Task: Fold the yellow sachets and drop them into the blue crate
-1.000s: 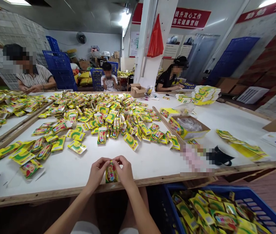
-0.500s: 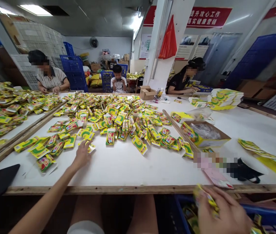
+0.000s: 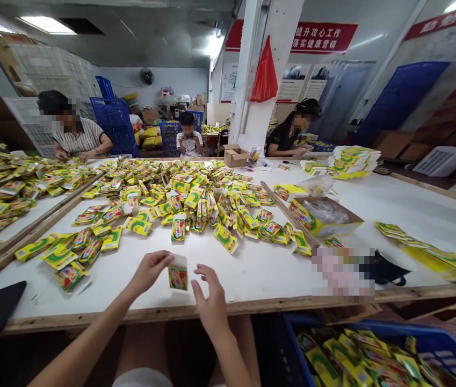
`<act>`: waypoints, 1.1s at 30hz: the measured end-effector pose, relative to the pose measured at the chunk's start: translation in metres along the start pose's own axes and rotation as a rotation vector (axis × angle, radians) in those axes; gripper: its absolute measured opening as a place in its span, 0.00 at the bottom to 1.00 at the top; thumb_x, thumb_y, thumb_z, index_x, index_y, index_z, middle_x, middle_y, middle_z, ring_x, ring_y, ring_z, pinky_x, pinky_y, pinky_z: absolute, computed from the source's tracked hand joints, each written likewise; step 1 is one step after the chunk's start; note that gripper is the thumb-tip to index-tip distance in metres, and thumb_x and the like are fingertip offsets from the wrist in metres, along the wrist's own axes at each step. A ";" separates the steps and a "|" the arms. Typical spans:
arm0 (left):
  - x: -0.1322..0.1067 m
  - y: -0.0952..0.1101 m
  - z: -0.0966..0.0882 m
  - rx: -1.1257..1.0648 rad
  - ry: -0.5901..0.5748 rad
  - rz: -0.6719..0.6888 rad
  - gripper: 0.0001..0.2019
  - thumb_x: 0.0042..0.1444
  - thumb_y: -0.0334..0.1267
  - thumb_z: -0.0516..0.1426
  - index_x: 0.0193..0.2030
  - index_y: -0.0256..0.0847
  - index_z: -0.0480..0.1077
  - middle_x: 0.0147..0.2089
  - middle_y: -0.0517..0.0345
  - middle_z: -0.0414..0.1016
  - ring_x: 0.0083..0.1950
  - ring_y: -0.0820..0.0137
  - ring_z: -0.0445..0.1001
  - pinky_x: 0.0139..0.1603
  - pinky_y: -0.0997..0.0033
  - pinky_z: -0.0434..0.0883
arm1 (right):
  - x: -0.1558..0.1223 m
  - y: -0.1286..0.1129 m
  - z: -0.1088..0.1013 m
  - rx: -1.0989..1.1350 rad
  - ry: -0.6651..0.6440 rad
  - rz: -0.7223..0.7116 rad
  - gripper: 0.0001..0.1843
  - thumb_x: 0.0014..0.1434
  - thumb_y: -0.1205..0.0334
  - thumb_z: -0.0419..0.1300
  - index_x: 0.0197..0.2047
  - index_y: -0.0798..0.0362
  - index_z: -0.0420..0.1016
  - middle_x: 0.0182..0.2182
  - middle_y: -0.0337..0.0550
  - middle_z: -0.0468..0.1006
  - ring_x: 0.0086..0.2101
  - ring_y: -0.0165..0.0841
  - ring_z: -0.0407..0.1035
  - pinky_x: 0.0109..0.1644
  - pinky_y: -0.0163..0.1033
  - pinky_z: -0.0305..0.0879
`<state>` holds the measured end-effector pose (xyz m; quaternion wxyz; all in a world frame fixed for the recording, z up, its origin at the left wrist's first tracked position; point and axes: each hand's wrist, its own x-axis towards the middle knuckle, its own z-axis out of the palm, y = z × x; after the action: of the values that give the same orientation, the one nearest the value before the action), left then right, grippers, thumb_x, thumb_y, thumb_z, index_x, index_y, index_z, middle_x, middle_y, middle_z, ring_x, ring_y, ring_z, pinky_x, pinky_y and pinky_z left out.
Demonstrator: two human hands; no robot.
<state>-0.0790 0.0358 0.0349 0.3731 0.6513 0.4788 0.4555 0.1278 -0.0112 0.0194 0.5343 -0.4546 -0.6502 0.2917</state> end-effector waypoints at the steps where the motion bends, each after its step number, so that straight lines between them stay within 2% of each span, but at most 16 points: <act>1: -0.004 0.002 0.013 -0.068 -0.023 -0.020 0.16 0.57 0.48 0.54 0.28 0.38 0.73 0.26 0.58 0.74 0.29 0.70 0.70 0.30 0.74 0.66 | 0.002 0.001 0.007 0.027 -0.028 0.013 0.10 0.60 0.59 0.56 0.45 0.50 0.71 0.43 0.46 0.76 0.43 0.38 0.70 0.47 0.41 0.69; 3: -0.011 0.002 0.032 -0.171 -0.036 -0.066 0.16 0.56 0.48 0.56 0.27 0.37 0.71 0.24 0.60 0.71 0.28 0.71 0.68 0.29 0.74 0.65 | 0.005 0.003 0.013 0.045 -0.079 0.047 0.09 0.60 0.59 0.56 0.44 0.50 0.71 0.38 0.43 0.77 0.38 0.35 0.72 0.44 0.39 0.70; 6: -0.016 -0.002 0.044 -0.317 0.003 -0.122 0.13 0.54 0.47 0.58 0.36 0.38 0.69 0.23 0.63 0.70 0.27 0.72 0.68 0.30 0.75 0.65 | 0.007 0.008 0.011 0.045 -0.149 0.067 0.08 0.61 0.58 0.55 0.40 0.51 0.72 0.34 0.42 0.77 0.35 0.35 0.72 0.41 0.38 0.69; 8: -0.019 -0.003 0.045 -0.373 0.075 -0.114 0.13 0.54 0.45 0.59 0.41 0.40 0.66 0.26 0.63 0.71 0.30 0.72 0.70 0.33 0.75 0.66 | 0.007 0.011 0.009 0.065 -0.150 0.079 0.09 0.61 0.58 0.55 0.43 0.51 0.72 0.35 0.43 0.77 0.35 0.35 0.72 0.42 0.38 0.69; 11: -0.027 -0.004 0.044 -0.314 0.163 -0.066 0.10 0.55 0.43 0.59 0.39 0.41 0.67 0.33 0.59 0.74 0.36 0.70 0.73 0.40 0.72 0.69 | 0.005 0.015 0.009 0.131 -0.109 0.116 0.13 0.61 0.57 0.55 0.48 0.51 0.67 0.36 0.42 0.77 0.35 0.35 0.73 0.42 0.38 0.70; 17: -0.042 -0.008 0.046 -0.147 0.049 -0.035 0.10 0.56 0.43 0.57 0.39 0.40 0.73 0.38 0.53 0.78 0.41 0.64 0.75 0.45 0.65 0.71 | 0.011 0.019 0.013 0.106 -0.143 0.050 0.10 0.61 0.57 0.55 0.37 0.51 0.75 0.35 0.44 0.78 0.37 0.36 0.72 0.43 0.39 0.69; 20: -0.040 -0.010 0.050 -0.110 0.091 0.028 0.09 0.58 0.41 0.55 0.39 0.42 0.74 0.43 0.52 0.77 0.48 0.62 0.74 0.52 0.62 0.69 | 0.017 0.019 0.015 0.082 -0.096 0.002 0.09 0.60 0.59 0.56 0.35 0.51 0.76 0.37 0.45 0.77 0.40 0.38 0.71 0.46 0.41 0.68; 23: -0.038 -0.011 0.057 -0.152 0.167 0.047 0.10 0.59 0.39 0.53 0.46 0.44 0.71 0.49 0.52 0.75 0.52 0.62 0.73 0.54 0.61 0.69 | 0.021 0.018 0.017 0.117 -0.048 0.047 0.08 0.59 0.61 0.56 0.41 0.51 0.74 0.35 0.43 0.77 0.37 0.36 0.72 0.43 0.39 0.69; 25: -0.038 -0.011 0.060 -0.159 0.182 0.045 0.11 0.60 0.39 0.53 0.48 0.44 0.69 0.49 0.52 0.75 0.52 0.63 0.74 0.53 0.62 0.70 | 0.020 0.018 0.017 0.132 -0.055 0.044 0.08 0.59 0.61 0.56 0.42 0.51 0.74 0.36 0.43 0.77 0.37 0.35 0.72 0.43 0.39 0.70; 30: -0.041 -0.003 0.058 -0.126 0.138 0.026 0.08 0.58 0.40 0.56 0.41 0.41 0.72 0.45 0.51 0.77 0.50 0.62 0.74 0.53 0.62 0.69 | 0.017 0.015 0.013 0.113 -0.165 -0.026 0.07 0.59 0.61 0.57 0.39 0.50 0.76 0.41 0.45 0.77 0.44 0.37 0.70 0.50 0.42 0.67; 33: -0.040 0.001 0.057 -0.190 0.163 -0.031 0.08 0.57 0.41 0.56 0.38 0.40 0.72 0.43 0.51 0.77 0.47 0.62 0.75 0.50 0.64 0.70 | 0.019 0.014 0.013 0.101 -0.165 -0.023 0.08 0.60 0.60 0.57 0.38 0.50 0.76 0.40 0.45 0.77 0.42 0.36 0.71 0.47 0.41 0.68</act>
<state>-0.0298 -0.0058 0.0088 0.3998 0.5663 0.4725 0.5443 0.1188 0.0127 0.0121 0.5047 -0.3939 -0.6817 0.3543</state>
